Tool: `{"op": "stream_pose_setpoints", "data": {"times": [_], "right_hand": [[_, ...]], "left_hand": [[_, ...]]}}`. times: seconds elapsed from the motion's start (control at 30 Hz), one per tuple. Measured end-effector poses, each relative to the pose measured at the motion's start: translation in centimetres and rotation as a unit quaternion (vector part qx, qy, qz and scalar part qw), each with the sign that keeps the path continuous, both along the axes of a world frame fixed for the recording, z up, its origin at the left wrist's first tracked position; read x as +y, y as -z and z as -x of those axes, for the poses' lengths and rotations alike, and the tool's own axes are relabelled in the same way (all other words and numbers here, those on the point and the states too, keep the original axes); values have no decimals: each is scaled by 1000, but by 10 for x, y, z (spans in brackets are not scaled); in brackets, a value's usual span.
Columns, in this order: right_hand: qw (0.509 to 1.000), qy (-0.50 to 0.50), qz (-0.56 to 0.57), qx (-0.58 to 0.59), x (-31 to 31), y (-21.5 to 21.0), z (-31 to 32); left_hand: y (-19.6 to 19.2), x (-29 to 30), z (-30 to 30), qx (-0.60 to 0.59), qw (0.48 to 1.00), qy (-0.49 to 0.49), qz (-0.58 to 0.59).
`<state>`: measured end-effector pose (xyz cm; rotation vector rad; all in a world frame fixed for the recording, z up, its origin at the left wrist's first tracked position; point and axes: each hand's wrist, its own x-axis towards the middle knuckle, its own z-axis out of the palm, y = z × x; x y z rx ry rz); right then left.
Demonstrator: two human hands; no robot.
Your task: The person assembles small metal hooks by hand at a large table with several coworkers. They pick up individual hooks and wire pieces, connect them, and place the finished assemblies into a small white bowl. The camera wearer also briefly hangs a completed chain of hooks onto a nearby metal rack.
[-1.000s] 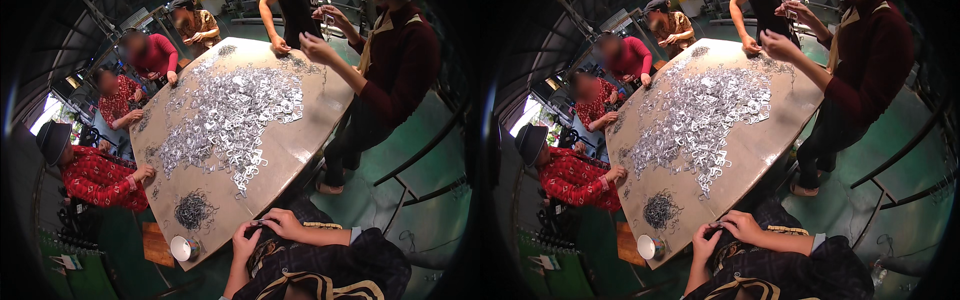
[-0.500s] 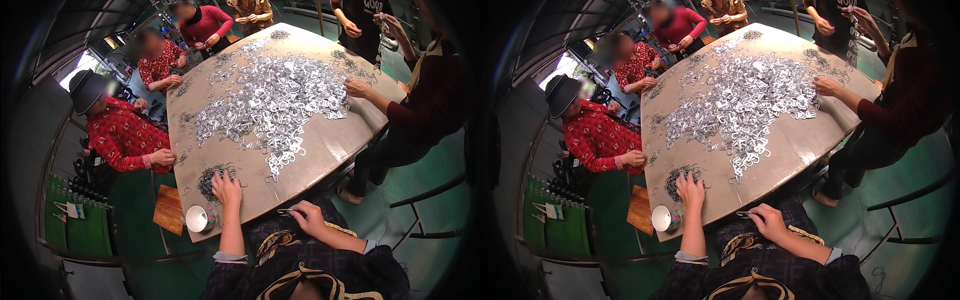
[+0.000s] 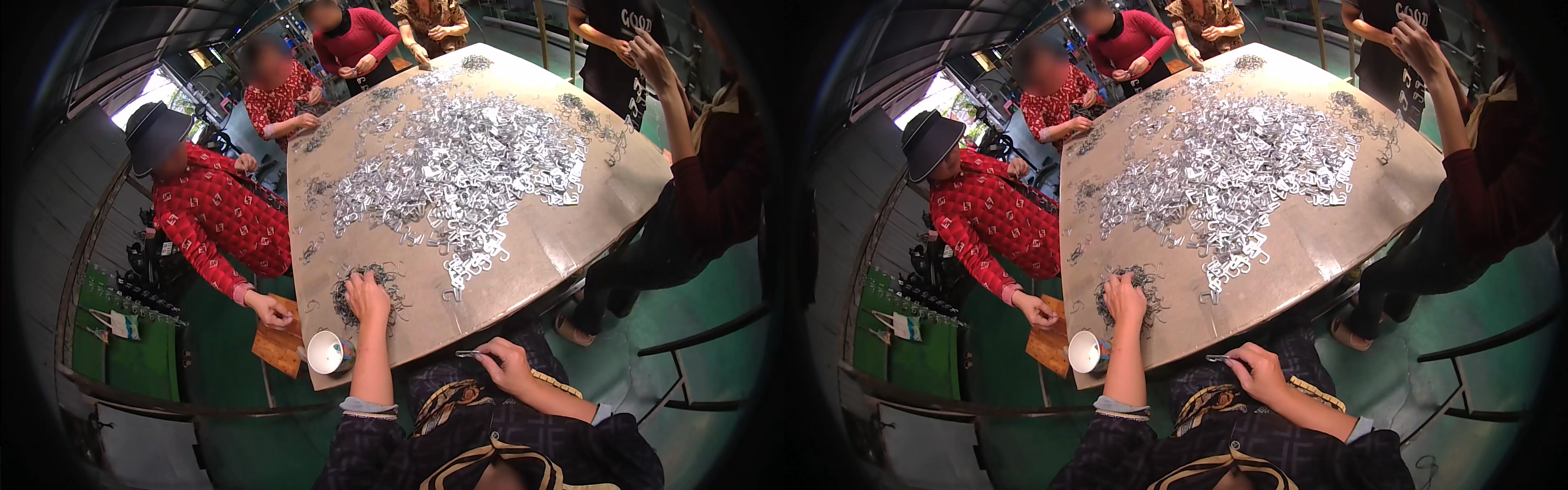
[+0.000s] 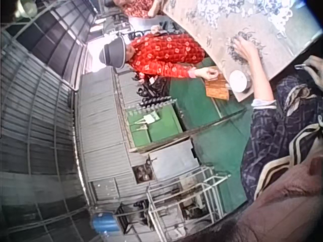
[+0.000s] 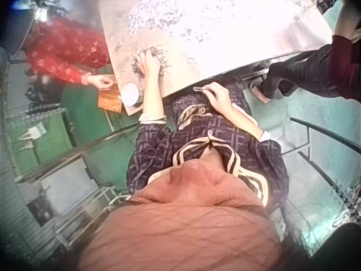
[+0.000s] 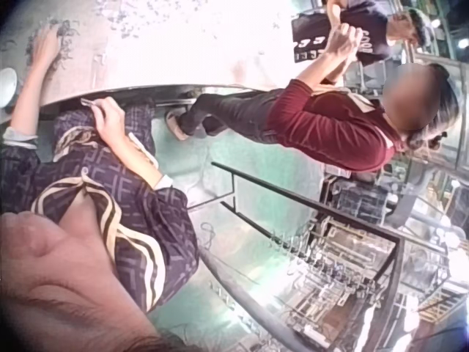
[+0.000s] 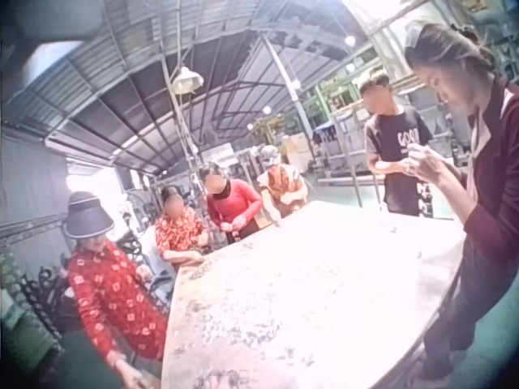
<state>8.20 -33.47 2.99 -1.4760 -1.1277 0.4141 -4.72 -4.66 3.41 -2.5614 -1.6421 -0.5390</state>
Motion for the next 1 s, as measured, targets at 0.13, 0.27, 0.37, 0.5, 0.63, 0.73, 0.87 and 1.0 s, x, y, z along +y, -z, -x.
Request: {"op": "stream_pose_setpoints", "data": {"times": [0.13, 0.27, 0.37, 0.5, 0.63, 0.73, 0.87, 1.0], "right_hand": [[1000, -2, 5, 2, 0, -2, 0], [1000, -3, 10, -4, -1, -5, 0], [1000, 2, 1, 6, 0, -2, 0], [1000, -1, 2, 12, 1, 2, -1], [1000, -7, 5, 8, 1, 1, -2], [1000, -13, 16, 10, 1, 2, -1], [1000, -22, 18, 8, 1, 1, 0], [1000, -13, 17, 0, 0, 0, -1]], "left_hand": [[14, 14, -18, 1, 995, 74, -68], [41, 16, -28, -3, 982, 180, -59], [29, -9, -30, -10, 972, 235, 11], [17, -38, -18, -64, 943, 314, 86], [6, -49, 0, -59, 944, 306, 111], [4, -55, -3, -79, 948, 301, 68], [19, -58, -14, -50, 924, 376, -56], [16, -56, -21, 42, 914, 398, -66]]}}
